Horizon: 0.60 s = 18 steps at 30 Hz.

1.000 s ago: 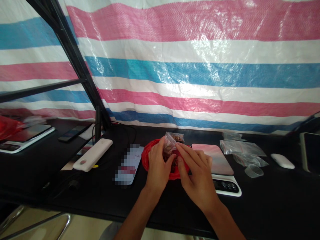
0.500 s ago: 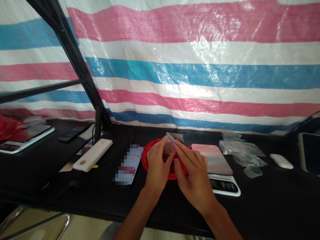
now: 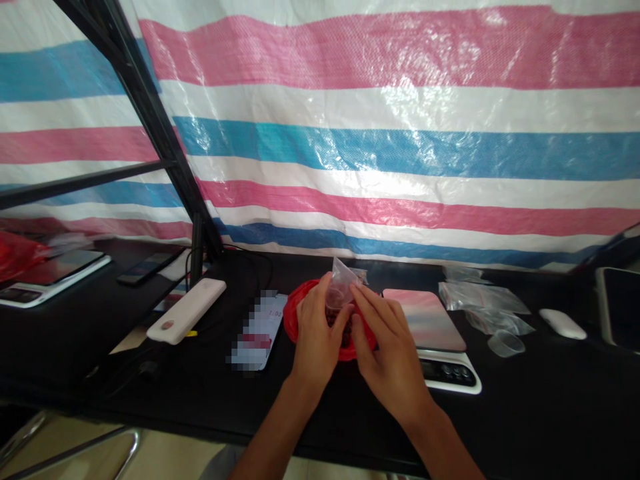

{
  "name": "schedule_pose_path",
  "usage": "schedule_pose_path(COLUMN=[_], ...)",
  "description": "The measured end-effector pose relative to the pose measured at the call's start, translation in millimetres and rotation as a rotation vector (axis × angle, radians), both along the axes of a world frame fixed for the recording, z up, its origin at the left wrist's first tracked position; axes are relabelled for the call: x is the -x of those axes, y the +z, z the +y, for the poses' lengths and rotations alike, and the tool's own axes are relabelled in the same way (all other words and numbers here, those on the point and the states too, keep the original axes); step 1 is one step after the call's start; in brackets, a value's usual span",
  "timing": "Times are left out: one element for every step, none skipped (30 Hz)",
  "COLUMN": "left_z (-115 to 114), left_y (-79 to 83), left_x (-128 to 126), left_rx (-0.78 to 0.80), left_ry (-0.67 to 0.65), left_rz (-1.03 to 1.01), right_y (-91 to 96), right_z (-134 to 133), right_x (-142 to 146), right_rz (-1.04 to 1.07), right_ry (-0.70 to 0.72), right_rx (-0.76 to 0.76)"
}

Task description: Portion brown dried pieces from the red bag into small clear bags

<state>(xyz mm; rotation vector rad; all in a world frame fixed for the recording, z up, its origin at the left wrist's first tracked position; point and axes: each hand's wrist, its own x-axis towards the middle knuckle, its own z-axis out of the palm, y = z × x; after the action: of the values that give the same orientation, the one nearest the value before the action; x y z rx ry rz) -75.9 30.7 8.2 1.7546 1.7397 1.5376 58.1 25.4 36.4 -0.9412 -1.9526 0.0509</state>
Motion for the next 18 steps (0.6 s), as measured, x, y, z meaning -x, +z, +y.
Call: schedule_pose_path(left_z=[0.2,0.6,1.1,1.7,2.3,2.7,3.1,3.3,3.3,3.2,2.9,2.5,1.9,1.1,0.1,-1.1,-2.7,-4.6], left_y=[-0.1,-0.1,-0.2,-0.3,-0.6,-0.9,-1.3,-1.8,-2.3,-2.7,-2.9,-2.8,-2.4,-1.6,-0.5,0.8,2.2,3.5], left_x=[0.1,0.2,0.5,0.8,1.2,1.6,2.0,2.4,2.7,3.1,3.4,3.7,4.1,4.4,4.6,4.9,5.0,5.0], left_rx=[-0.001,-0.004,-0.006,-0.009,-0.01,-0.011,-0.014,-0.019,-0.028,-0.041,-0.056,-0.071,-0.083,-0.095,-0.106,-0.117,-0.126,-0.133], left_ry=[-0.003,0.0,0.008,0.018,0.025,0.032,0.039,0.045,0.049,0.052,0.053,0.052,0.048,0.045,0.041,0.035,0.022,0.005], left_rz=[-0.003,-0.009,-0.018,-0.026,-0.031,-0.033,-0.032,-0.026,-0.012,0.007,0.031,0.058,0.088,0.119,0.15,0.182,0.215,0.244], right_y=[0.3,0.6,1.0,1.3,1.6,1.9,2.2,2.5,2.7,2.9,3.0,2.9,2.6,2.1,1.4,0.4,-0.6,-1.7], right_z=[-0.5,-1.0,-1.5,-1.9,-2.1,-2.1,-2.0,-1.7,-1.3,-0.7,0.1,1.2,2.8,4.9,7.6,11.1,15.2,19.8], right_x=[0.6,1.3,1.8,2.3,2.7,2.8,2.8,2.7,2.3,1.8,1.0,0.0,-1.6,-3.8,-7.0,-11.4,-17.4,-25.0], right_rz=[-0.001,-0.004,-0.009,-0.013,-0.017,-0.02,-0.02,-0.019,-0.016,-0.012,-0.005,0.004,0.013,0.023,0.033,0.045,0.061,0.079], right_ry=[0.002,0.004,0.004,0.004,0.004,0.004,0.003,0.004,0.004,0.003,0.0,-0.006,-0.014,-0.025,-0.041,-0.065,-0.096,-0.136], right_rx=[-0.003,-0.001,0.003,0.008,0.013,0.016,0.015,0.013,0.009,0.006,0.001,0.0,0.006,0.02,0.04,0.062,0.079,0.085])
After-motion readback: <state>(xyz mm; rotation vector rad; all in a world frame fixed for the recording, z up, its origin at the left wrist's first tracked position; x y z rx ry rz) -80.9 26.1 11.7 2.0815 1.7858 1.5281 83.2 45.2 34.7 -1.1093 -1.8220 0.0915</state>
